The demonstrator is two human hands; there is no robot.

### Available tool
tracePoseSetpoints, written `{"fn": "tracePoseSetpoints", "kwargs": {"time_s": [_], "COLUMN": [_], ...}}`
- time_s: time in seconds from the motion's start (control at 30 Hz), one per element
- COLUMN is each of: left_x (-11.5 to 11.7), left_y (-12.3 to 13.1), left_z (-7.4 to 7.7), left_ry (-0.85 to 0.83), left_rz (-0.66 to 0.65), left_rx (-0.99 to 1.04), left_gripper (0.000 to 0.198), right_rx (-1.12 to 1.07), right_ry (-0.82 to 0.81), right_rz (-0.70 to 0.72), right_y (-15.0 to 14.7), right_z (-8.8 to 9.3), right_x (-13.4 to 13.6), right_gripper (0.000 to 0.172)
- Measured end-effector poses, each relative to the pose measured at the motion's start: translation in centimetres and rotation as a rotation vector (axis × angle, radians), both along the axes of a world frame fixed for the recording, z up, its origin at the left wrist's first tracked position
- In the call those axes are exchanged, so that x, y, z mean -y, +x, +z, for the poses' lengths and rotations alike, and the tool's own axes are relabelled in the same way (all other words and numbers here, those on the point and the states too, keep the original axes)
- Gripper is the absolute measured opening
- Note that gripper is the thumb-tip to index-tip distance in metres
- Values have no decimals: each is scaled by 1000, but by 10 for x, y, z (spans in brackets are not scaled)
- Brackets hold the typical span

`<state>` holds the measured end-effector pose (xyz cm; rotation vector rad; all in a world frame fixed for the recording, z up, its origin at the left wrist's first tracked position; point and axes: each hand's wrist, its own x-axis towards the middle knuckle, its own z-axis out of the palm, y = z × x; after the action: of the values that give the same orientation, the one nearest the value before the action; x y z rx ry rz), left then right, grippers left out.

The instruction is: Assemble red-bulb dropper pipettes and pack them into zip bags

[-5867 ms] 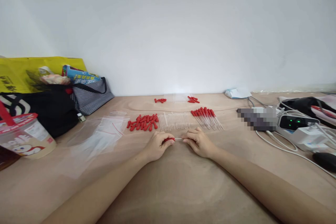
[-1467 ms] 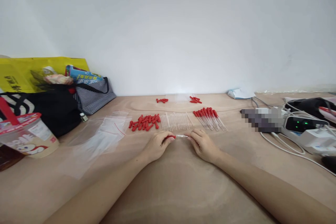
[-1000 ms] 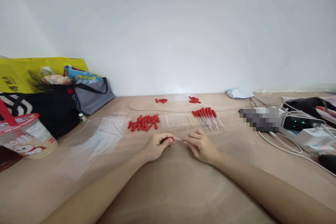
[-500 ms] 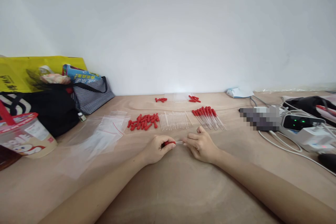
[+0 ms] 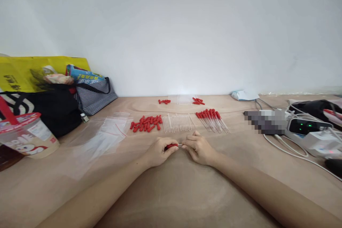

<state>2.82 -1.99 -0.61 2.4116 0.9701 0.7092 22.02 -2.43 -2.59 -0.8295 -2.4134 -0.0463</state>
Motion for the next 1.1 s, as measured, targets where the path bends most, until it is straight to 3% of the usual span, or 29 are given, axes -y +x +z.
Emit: {"fn": "tracePoseSetpoints", "kwargs": {"time_s": [0.2,0.4,0.47,0.57,0.73,0.9,1.1], "left_x": [-6,-13,-15,-21,-31,-32,-31], "left_y": [0,-6,-11,-19,-31,-31,-29], "left_z": [1,0,0,-2,-6,-6,-6], "left_ry": [61,155,233,350,355,276,268], "left_rz": [26,39,120,333,606,689,699], "left_rx": [18,48,70,58,-113,-233,-254], "left_gripper": [16,14,16,25,28,28,27], "right_rx": [52,159,126,-35,-328,-336,-242], "right_ry": [-23,63,50,3,-71,-43,-52], "right_rz": [-42,-144,-201,-401,-762,-878,-894], "right_y": [2,8,13,26,66,90,91], "right_z": [6,9,7,5,1,-6,-14], "right_x": [-3,-1,-3,-14,-42,-54,-56], "right_gripper": [25,20,22,28,31,30,31]}}
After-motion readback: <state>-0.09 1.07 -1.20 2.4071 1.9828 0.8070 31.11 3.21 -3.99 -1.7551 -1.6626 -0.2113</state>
